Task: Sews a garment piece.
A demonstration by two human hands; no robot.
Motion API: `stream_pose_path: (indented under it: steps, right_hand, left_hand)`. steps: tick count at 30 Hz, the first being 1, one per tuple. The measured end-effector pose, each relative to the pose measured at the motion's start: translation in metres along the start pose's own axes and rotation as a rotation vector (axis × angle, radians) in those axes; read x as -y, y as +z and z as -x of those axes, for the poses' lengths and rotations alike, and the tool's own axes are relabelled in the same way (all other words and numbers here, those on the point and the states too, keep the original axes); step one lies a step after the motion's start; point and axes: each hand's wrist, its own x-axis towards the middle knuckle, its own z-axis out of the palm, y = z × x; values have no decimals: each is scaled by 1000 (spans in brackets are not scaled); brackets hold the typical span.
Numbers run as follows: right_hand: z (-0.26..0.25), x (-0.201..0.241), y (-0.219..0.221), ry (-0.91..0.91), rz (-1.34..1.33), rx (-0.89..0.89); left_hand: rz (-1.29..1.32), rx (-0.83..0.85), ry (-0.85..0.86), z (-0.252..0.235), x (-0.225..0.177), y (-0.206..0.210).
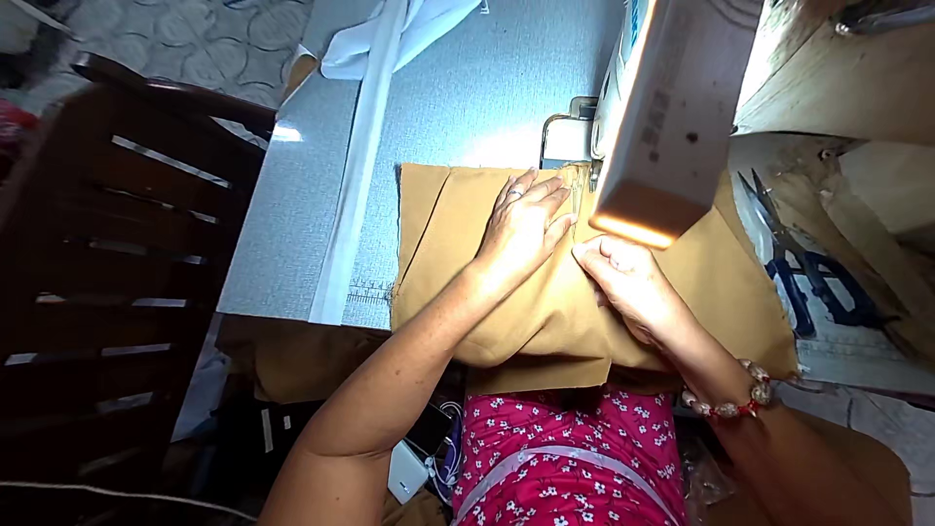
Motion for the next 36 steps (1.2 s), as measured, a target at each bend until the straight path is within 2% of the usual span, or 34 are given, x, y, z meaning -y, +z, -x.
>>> stream_pose_path:
  steps: [4,5,9,15,21,25,28,36]
  right_hand:
    - [-9,-19,1,-496,561,-380]
    - [-13,-27,1,-534,642,-394]
    - [-5,-51,2,-471,887,-269]
    - [39,-68,10,-490,882,-334]
    - [60,-69,4,-463,911,-365]
    - [39,-45,-2,-508,776,-356]
    - [12,-45,1,-573,659,-343]
    - [5,-56,8,-573,791,-353]
  left_hand:
    - [-32,28,-2,0,0,1]
    - [-38,26,6,0,0,1]
    - [-32,8,34,6,-2,1]
    - [-13,-2,55,45,-24,6]
    - [-18,-42,83,55,-40,20]
    - [-44,-9,92,58,-39,20]
    - [-66,29,89,60,-37,18]
    - [-50,35,85,60,-38,17]
